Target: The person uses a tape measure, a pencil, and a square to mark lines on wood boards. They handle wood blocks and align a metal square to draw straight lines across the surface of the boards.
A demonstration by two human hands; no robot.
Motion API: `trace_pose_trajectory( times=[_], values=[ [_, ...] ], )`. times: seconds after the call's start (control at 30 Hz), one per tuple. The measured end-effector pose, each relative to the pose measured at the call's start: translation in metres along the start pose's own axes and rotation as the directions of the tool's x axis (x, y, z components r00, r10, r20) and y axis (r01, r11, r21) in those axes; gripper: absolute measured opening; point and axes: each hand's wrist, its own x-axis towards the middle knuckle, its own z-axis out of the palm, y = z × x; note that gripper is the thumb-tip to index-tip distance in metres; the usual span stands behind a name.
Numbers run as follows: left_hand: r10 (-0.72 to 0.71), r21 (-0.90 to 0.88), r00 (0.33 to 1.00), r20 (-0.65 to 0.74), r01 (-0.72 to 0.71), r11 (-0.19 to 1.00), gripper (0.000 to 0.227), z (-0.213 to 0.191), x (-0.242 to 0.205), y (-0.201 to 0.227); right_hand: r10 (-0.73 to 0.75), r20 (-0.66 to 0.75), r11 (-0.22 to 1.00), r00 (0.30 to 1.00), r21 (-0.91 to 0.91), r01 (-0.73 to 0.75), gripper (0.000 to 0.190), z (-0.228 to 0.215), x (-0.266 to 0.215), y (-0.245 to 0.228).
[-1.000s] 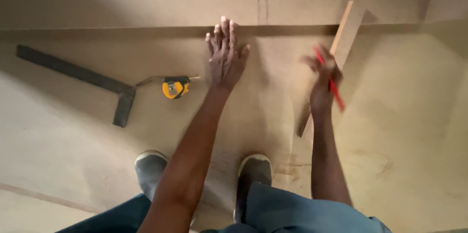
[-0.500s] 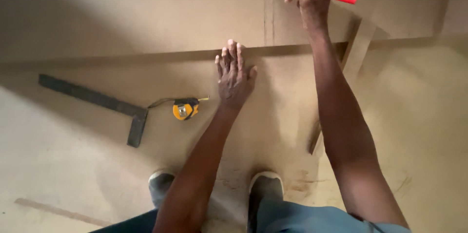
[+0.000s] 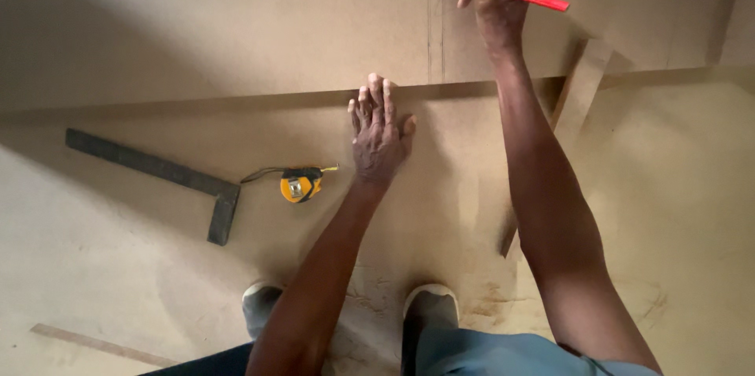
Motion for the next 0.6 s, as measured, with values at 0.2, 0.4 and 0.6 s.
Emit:
trace_pose_trajectory(
  times=[0.2,0.4,0.6],
  values=[
    [-0.005,-0.018,1.000,-0.001,0.005,1.000,0.077,0.002,-0.004,-0.001,-0.030,-0.010,0.996,1.000,-0.086,0.029,0.025,0.001,-0.003,0.003],
    [-0.006,-0.011,0.998,-0.058,0.005,1.000,0.076,0.005,-0.001,0.000,0.066,-0.188,0.997,0.980,-0.031,-0.073,0.019,-0.009,-0.046,-0.014],
    [-0.036,-0.049,0.999,0.014,0.036,0.998,0.078,0.005,-0.004,-0.002,0.105,-0.112,0.993,0.988,0.072,-0.097,0.022,0.008,-0.083,-0.019]
  ],
)
